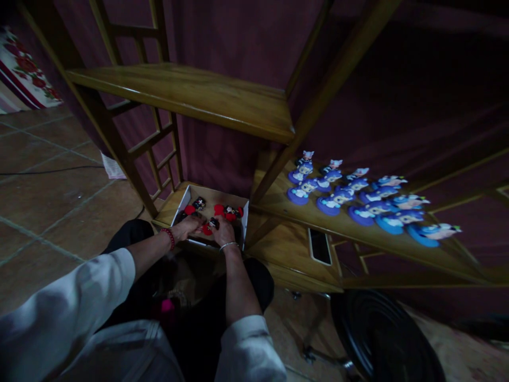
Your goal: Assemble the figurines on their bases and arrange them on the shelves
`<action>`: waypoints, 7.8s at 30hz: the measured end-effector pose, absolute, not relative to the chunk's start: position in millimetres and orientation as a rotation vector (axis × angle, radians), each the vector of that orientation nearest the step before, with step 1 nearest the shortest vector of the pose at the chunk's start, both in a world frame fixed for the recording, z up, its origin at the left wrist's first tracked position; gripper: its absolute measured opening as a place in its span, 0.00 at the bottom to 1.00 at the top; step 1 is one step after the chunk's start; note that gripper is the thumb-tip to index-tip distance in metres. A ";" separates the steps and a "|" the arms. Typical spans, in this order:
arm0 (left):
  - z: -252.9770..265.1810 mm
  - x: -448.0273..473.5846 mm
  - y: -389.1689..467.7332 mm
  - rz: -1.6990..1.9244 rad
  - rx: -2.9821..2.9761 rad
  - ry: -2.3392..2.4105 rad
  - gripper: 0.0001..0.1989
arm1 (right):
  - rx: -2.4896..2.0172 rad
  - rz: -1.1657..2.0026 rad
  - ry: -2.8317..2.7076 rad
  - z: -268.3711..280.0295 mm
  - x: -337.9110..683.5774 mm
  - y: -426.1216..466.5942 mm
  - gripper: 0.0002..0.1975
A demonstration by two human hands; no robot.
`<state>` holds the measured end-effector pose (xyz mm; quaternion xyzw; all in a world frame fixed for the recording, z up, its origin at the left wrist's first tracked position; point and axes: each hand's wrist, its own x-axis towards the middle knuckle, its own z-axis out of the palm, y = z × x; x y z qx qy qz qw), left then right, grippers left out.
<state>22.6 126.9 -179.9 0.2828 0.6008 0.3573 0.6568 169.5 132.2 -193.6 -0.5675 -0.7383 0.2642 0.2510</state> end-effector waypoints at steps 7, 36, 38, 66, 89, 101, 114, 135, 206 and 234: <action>-172.9 28.8 125.0 0.734 0.603 1.383 0.02 | -1.620 0.729 -1.976 -195.1 172.1 131.7 0.14; -135.1 20.0 97.9 1.018 0.336 0.954 0.06 | -1.411 0.812 -1.628 -154.1 173.8 102.1 0.17; -129.5 19.7 93.2 1.042 0.316 0.900 0.07 | -1.408 0.793 -1.619 -144.7 172.1 97.2 0.17; -32.2 -25.5 25.3 1.323 0.429 0.458 0.13 | -1.153 0.746 -1.631 -4.0 114.6 28.9 0.18; -3.7 -33.9 -2.1 1.388 0.447 0.364 0.11 | -1.123 0.694 -1.698 35.1 100.4 4.2 0.10; 5.6 -31.6 -9.1 1.415 0.451 0.350 0.10 | -1.076 0.885 -1.577 43.8 102.2 -1.0 0.12; 9.8 -29.6 -14.3 1.402 0.437 0.390 0.12 | -1.020 1.037 -1.495 41.5 105.5 -2.0 0.12; 10.9 -20.6 -14.2 1.455 0.535 0.487 0.10 | -1.054 0.789 -1.657 45.9 114.1 -5.0 0.09; -2.0 -17.2 -17.0 1.337 0.318 0.306 0.09 | -1.054 0.322 -2.356 87.4 107.6 1.1 0.07; -14.3 -22.9 -14.5 1.304 0.212 0.312 0.09 | -1.079 0.448 -2.251 64.7 107.6 14.5 0.15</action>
